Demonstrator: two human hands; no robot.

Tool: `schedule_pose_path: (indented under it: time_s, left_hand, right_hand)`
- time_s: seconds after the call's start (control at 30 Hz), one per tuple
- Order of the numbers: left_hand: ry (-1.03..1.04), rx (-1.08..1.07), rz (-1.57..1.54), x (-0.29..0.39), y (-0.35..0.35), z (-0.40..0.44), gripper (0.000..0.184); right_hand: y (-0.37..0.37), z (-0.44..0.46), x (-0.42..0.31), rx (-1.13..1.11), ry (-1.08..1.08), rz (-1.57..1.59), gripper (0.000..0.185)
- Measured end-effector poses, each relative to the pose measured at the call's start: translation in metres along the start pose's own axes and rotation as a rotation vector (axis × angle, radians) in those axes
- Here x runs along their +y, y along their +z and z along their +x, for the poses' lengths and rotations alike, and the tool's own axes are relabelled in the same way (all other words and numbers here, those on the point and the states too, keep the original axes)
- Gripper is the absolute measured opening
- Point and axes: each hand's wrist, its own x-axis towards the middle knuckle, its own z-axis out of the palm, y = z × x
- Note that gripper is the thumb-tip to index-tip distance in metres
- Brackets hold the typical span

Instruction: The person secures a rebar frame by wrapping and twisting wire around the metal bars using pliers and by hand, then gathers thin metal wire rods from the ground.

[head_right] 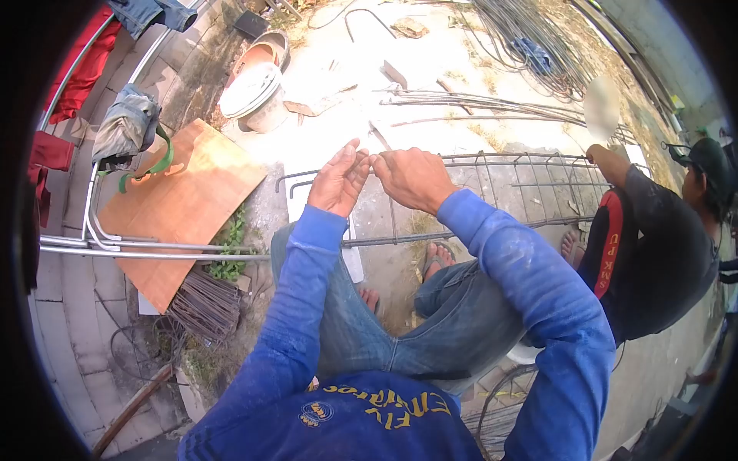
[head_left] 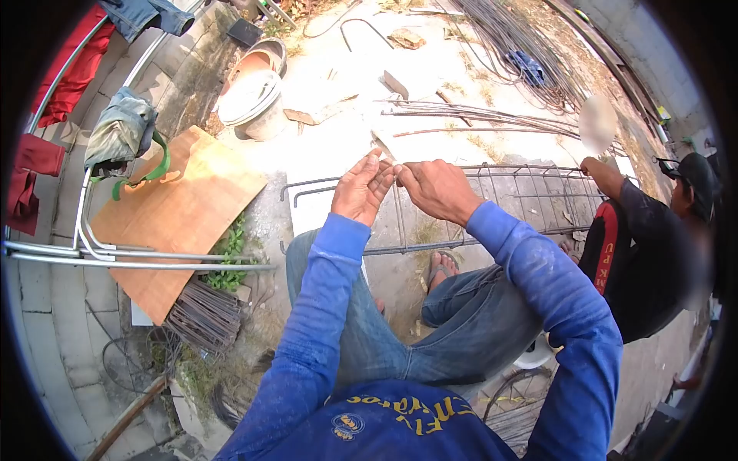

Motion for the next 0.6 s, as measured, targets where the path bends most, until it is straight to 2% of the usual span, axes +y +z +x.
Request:
schedule_pose_path:
  time_s: [0.23, 0.3, 0.33, 0.37, 0.43, 0.5, 0.6]
  left_hand:
    - [-0.014, -0.018, 0.067, -0.007, 0.007, -0.010, 0.049]
    - [-0.015, -0.001, 0.138, 0.001, 0.001, -0.016, 0.050]
    - [-0.006, 0.004, 0.163, 0.002, -0.010, -0.010, 0.051]
    - [-0.017, -0.014, 0.163, 0.001, -0.017, -0.010, 0.051]
    - [0.026, -0.002, 0.124, 0.001, -0.012, 0.008, 0.047]
    - [0.048, -0.034, 0.068, -0.006, -0.017, 0.016, 0.041]
    - [0.033, 0.177, 0.010, 0.013, -0.003, 0.002, 0.037]
  right_hand:
    - [0.006, -0.007, 0.011, -0.036, -0.078, -0.041, 0.052]
    - [0.007, -0.007, -0.005, -0.104, 0.023, -0.038, 0.057]
    - [0.011, -0.008, -0.006, -0.041, -0.045, -0.035, 0.061]
    - [0.018, -0.010, -0.004, -0.017, -0.061, 0.006, 0.054]
    - [0.012, -0.002, 0.004, -0.060, -0.057, -0.012, 0.057]
    - [0.009, -0.007, 0.005, -0.015, -0.191, -0.095, 0.048]
    - [0.021, -0.011, 0.006, 0.113, -0.198, -0.058, 0.035]
